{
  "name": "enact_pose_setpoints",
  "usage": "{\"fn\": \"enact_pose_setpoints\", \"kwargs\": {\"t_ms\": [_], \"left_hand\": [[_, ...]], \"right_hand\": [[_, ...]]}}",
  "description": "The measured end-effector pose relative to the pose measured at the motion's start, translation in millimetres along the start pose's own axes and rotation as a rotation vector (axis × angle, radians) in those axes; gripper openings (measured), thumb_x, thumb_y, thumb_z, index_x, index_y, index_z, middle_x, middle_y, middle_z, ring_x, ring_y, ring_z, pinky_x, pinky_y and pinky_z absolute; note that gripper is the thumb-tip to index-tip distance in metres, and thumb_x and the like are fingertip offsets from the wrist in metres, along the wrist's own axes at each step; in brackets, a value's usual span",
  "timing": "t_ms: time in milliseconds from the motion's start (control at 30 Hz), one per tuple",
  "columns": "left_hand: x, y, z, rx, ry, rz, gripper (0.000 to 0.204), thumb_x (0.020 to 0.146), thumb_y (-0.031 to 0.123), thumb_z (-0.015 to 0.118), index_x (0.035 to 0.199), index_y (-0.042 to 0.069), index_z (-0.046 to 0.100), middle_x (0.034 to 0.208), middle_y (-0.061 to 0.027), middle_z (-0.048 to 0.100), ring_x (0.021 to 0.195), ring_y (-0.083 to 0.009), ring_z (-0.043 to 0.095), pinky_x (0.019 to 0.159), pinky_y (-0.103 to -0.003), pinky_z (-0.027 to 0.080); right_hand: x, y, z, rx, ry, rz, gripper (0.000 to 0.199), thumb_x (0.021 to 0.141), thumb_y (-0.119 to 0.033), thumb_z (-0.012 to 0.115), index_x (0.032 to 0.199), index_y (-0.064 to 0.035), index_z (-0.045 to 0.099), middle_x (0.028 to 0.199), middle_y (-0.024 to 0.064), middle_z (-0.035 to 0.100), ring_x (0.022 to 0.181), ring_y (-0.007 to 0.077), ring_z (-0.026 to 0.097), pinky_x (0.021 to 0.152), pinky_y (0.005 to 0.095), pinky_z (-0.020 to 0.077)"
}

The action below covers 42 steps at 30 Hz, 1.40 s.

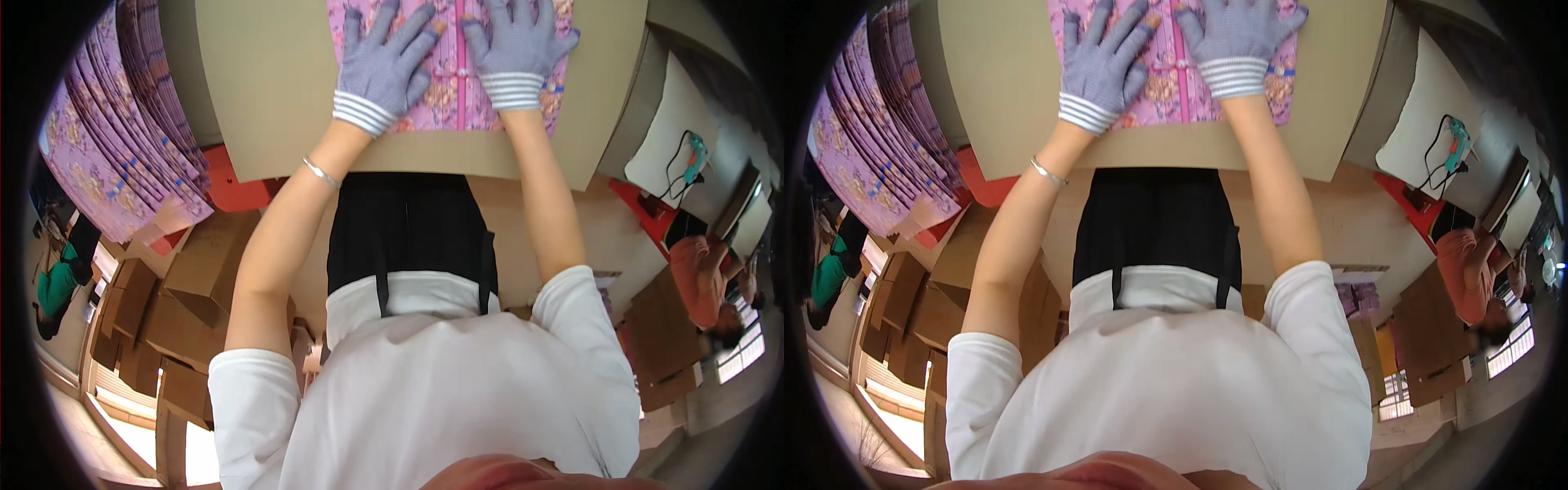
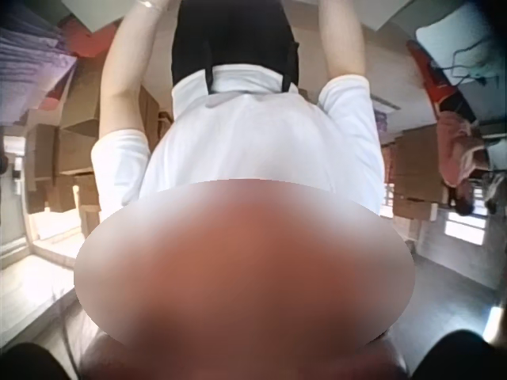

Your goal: The person folds a pink floral-patterned garment on a cardboard surface. They smooth the fabric, fold the sides inward, and then fold the bottom up to create a compact rectangular shape. The folded garment is then placed on a stack of similar items to the left.

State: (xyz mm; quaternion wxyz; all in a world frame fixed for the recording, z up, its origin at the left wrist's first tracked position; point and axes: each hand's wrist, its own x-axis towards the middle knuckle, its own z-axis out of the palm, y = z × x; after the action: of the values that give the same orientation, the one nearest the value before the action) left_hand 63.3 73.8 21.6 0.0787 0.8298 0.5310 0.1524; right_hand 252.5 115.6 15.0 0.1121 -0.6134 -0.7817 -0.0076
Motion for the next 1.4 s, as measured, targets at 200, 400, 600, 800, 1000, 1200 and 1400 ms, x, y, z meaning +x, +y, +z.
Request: {"fn": "enact_pose_setpoints", "kwargs": {"t_ms": [200,400,600,800,1000,1200,1400], "left_hand": [[-4.4,7.6,-5.8,-0.057,-0.118,-0.046,0.066,0.076,0.025,0.057,0.140,0.012,0.049,0.148,-0.0112,0.042,0.139,-0.0406,0.033,0.112,-0.065,0.020],[-8.2,7.4,-2.7,-0.100,-0.023,-0.013,0.057,0.077,0.025,0.059,0.132,0.010,0.056,0.142,-0.0111,0.050,0.135,-0.0403,0.039,0.111,-0.065,0.022],[-9.0,3.8,-6.1,-0.122,-0.079,0.153,0.048,0.077,0.026,0.059,0.121,0.008,0.062,0.135,-0.0095,0.056,0.131,-0.0384,0.045,0.108,-0.068,0.022],[-10.7,3.7,-0.8,-0.125,-0.043,0.145,0.046,0.077,0.025,0.059,0.119,0.007,0.063,0.134,-0.0106,0.056,0.130,-0.0387,0.047,0.108,-0.069,0.022],[-8.9,3.0,-3.4,-0.151,-0.048,0.174,0.047,0.076,0.025,0.060,0.118,0.007,0.064,0.134,-0.0104,0.057,0.128,-0.0394,0.048,0.108,-0.068,0.022],[-12.9,-4.3,3.9,-0.177,-0.020,0.193,0.035,0.079,0.023,0.063,0.112,0.013,0.069,0.137,-0.0004,0.056,0.132,-0.0306,0.046,0.109,-0.065,0.025],[-15.8,-9.4,7.7,-0.182,-0.038,0.201,0.041,0.080,0.024,0.055,0.117,0.012,0.067,0.135,-0.0025,0.059,0.131,-0.0310,0.048,0.113,-0.061,0.021]], "right_hand": [[-8.4,-2.4,1.8,-0.021,0.046,-0.004,0.052,0.078,-0.042,0.064,0.120,-0.0124,0.062,0.145,0.0118,0.046,0.136,0.0371,0.034,0.102,0.0712,0.0195],[-4.3,-1.6,1.1,-0.017,0.026,0.012,0.052,0.078,-0.042,0.064,0.121,-0.0135,0.063,0.144,0.0112,0.047,0.137,0.0357,0.034,0.103,0.0698,0.0209],[-3.1,-1.3,2.9,-0.020,0.055,0.011,0.051,0.077,-0.042,0.064,0.120,-0.0138,0.064,0.142,0.0117,0.049,0.135,0.0352,0.036,0.102,0.0688,0.0221],[-2.6,-0.2,3.3,0.026,0.078,0.013,0.051,0.076,-0.040,0.066,0.118,-0.0128,0.064,0.142,0.0118,0.049,0.135,0.0352,0.036,0.101,0.0688,0.0221],[-3.8,1.1,8.6,0.027,0.071,0.020,0.052,0.076,-0.041,0.065,0.118,-0.0123,0.064,0.141,0.0119,0.049,0.135,0.0357,0.036,0.101,0.0699,0.0215],[-2.2,1.2,-0.3,0.054,0.072,-0.004,0.052,0.075,-0.041,0.065,0.119,-0.0119,0.063,0.140,0.0134,0.050,0.134,0.0367,0.036,0.101,0.0705,0.0208],[-2.6,3.2,0.1,0.077,0.046,-0.023,0.053,0.073,-0.042,0.065,0.116,-0.0118,0.063,0.140,0.0140,0.050,0.134,0.0371,0.037,0.101,0.0707,0.0200]]}}
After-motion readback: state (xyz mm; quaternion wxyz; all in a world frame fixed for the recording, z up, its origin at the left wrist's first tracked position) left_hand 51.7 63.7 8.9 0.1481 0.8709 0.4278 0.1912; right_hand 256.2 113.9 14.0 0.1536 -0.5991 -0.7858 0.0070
